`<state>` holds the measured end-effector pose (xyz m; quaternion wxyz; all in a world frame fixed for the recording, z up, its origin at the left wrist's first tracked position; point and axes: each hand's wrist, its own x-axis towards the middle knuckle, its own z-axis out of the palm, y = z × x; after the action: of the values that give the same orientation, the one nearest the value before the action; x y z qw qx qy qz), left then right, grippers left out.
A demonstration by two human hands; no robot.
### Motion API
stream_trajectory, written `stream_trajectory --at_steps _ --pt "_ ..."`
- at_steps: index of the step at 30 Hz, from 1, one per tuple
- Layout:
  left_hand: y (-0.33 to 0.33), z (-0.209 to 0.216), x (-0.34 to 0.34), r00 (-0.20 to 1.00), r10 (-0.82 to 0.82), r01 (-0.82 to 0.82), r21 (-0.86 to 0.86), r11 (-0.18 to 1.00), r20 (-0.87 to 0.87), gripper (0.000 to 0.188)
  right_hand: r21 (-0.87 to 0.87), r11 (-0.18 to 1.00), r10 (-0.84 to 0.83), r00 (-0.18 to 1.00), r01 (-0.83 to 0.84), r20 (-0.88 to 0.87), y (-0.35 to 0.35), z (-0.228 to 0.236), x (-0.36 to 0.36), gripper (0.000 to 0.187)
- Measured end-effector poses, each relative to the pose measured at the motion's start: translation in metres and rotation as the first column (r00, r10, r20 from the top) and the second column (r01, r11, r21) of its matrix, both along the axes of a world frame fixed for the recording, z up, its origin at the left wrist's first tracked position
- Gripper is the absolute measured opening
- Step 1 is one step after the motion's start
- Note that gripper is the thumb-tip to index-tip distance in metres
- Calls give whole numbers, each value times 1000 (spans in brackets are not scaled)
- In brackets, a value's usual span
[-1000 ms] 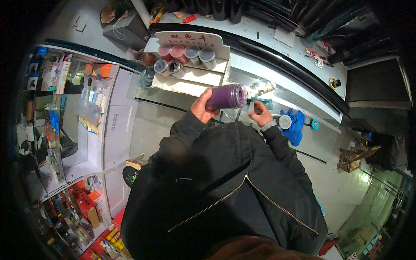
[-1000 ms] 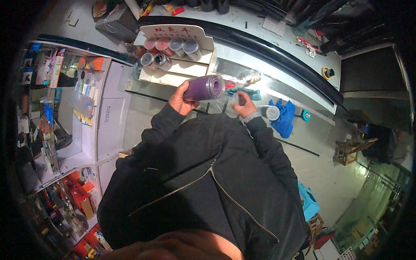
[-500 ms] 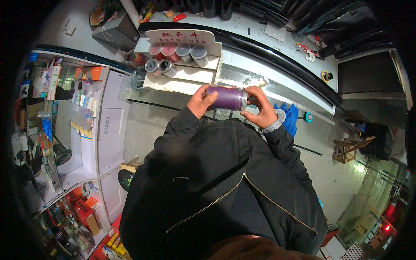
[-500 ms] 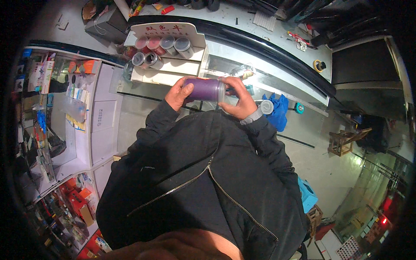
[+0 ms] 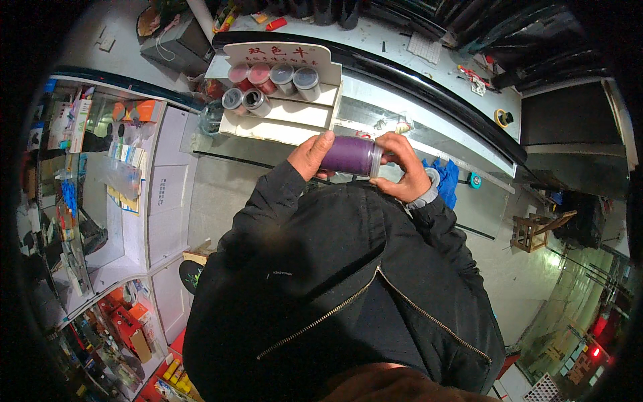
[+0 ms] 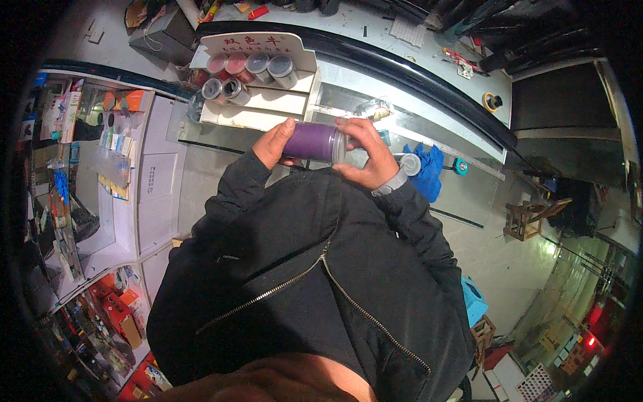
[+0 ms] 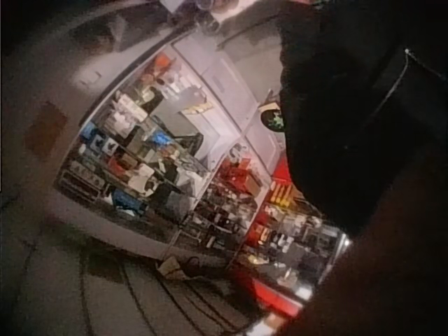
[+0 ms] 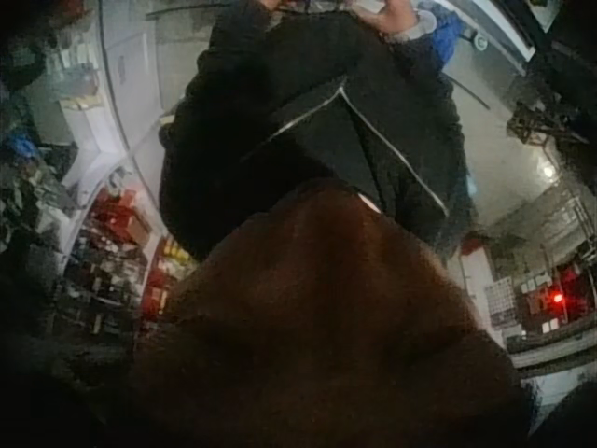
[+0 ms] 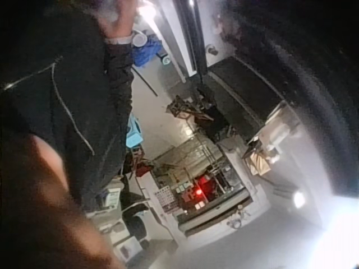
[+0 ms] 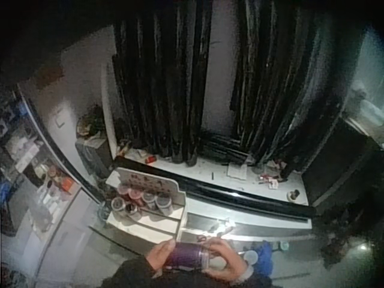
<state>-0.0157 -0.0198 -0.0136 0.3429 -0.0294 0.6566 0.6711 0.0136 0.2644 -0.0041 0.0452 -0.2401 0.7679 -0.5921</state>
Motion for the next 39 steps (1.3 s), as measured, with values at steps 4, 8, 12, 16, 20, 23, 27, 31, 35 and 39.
stream_trajectory --at_steps 4,8,12,16,20,23,27,31,35,39 --pt "8 -8 4 977 86 -76 55 996 -195 72 -163 980 -75 968 116 240 -4 -15 5 66" --pt "13 -12 8 934 105 -70 112 991 -342 68 -289 925 -41 823 246 566 1 -28 4 51" --pt "12 -13 8 936 84 -37 145 989 -342 72 -222 950 -11 731 221 682 7 -30 4 54" --pt "12 -19 7 954 96 -45 180 983 -284 69 -328 928 18 857 178 515 0 -31 9 64" --pt "16 -25 9 950 116 -65 180 981 -288 66 -348 929 34 911 123 411 -2 -32 6 73" --pt "15 -26 10 952 108 -52 196 979 -288 71 -324 927 19 839 189 544 1 -34 8 69" --pt "11 -27 13 959 101 -42 219 975 -265 75 -345 919 43 821 190 569 0 -39 11 64" --pt "9 -35 12 969 77 -21 229 973 -236 73 -309 928 20 801 208 599 -3 -41 10 60" --pt "8 -38 4 985 28 -17 64 998 -171 78 -186 939 -102 750 290 654 -7 -47 9 57" --pt "8 -24 0 552 -334 -36 -422 906 -764 91 -86 948 -218 823 305 525 -13 -56 14 56"
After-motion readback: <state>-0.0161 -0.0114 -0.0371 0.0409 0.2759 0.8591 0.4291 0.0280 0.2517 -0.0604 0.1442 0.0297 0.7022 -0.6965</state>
